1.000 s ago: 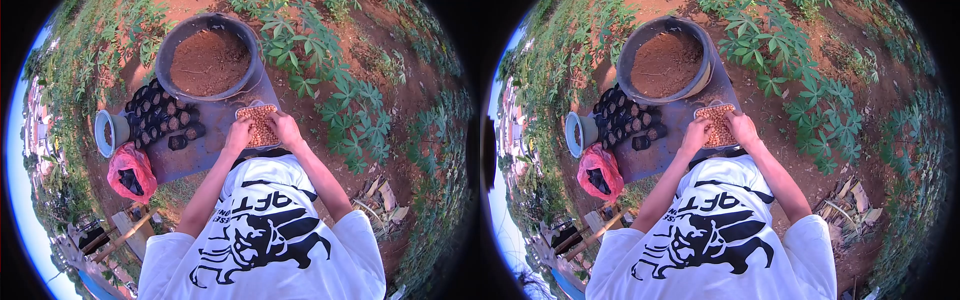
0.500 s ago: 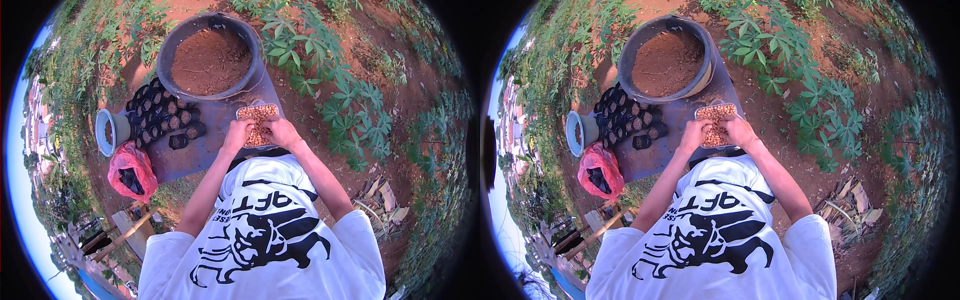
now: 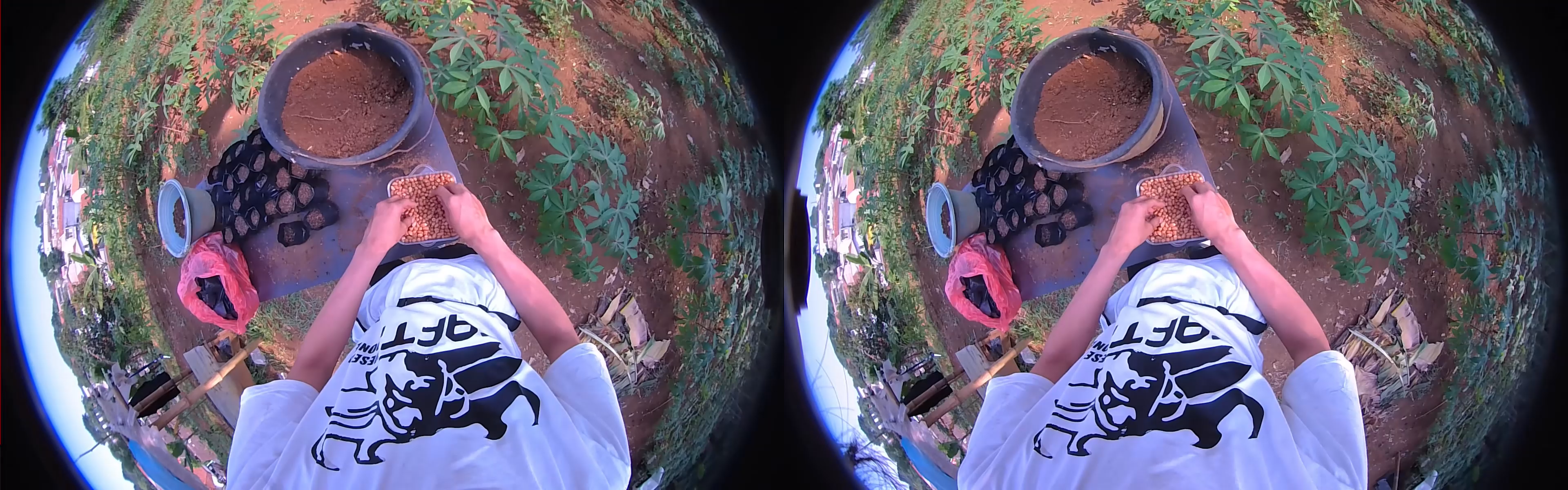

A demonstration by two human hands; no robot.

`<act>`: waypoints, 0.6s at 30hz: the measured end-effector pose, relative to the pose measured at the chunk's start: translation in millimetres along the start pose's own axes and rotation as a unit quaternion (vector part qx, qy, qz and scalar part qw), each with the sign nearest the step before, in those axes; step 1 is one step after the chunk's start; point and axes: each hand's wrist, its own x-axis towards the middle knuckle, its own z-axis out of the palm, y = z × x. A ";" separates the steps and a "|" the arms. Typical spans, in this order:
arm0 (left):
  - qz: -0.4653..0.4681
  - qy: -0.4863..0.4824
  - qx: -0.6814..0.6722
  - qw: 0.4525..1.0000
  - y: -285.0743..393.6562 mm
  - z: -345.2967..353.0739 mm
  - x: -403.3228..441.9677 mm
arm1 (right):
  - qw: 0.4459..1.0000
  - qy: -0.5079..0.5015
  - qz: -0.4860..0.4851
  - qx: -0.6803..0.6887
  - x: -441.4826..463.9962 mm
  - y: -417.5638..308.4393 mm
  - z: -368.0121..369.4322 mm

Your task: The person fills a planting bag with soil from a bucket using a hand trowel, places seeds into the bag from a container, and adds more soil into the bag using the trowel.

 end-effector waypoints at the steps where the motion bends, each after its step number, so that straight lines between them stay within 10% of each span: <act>1: 0.022 -0.005 0.033 0.999 -2.3 1.1 -1.4 | 1.000 0.015 0.000 0.001 0.1 -1.4 -0.9; 18: 0.051 0.079 0.024 0.995 -8.6 22.5 9.4 | 1.000 0.013 0.002 -0.014 -0.7 0.3 -5.4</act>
